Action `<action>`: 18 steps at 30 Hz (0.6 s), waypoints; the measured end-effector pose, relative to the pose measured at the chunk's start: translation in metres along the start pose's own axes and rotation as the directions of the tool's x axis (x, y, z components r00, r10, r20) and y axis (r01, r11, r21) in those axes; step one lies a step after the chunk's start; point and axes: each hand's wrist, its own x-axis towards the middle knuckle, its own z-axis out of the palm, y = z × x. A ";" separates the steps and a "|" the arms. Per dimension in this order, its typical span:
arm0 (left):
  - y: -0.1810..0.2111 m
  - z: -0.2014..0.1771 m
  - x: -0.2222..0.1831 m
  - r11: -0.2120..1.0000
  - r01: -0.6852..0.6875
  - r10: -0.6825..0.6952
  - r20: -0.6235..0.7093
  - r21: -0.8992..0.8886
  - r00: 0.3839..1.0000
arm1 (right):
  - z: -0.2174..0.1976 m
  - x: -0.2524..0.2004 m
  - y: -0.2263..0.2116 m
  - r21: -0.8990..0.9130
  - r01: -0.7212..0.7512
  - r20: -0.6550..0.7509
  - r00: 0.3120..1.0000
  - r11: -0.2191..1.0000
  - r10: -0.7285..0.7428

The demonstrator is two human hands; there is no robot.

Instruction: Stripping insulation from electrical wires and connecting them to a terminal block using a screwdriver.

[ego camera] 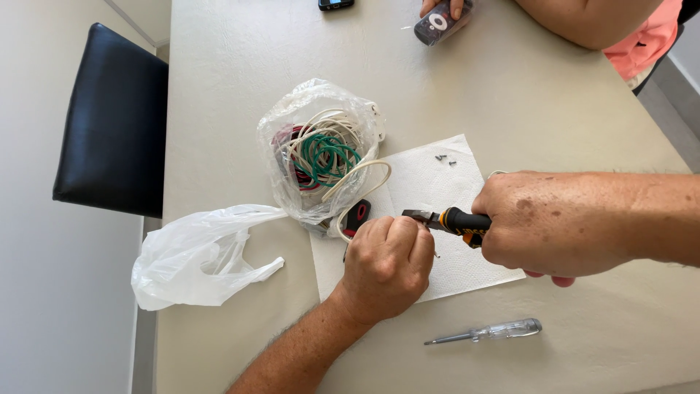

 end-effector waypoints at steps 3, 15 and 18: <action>-0.005 -0.002 0.003 0.999 0.031 -0.031 -0.018 -0.033 0.999 | 0.009 0.021 0.015 0.001 0.092 -0.053 0.994 0.996 -0.091; -0.009 -0.002 0.001 0.808 0.533 -0.497 0.194 -0.250 0.845 | 0.067 0.056 0.029 -0.043 0.289 -0.375 0.882 0.956 -0.283; -0.007 -0.010 0.007 0.771 0.589 -0.535 0.253 -0.243 0.806 | 0.099 0.078 0.036 0.010 0.417 -0.557 0.757 0.909 -0.341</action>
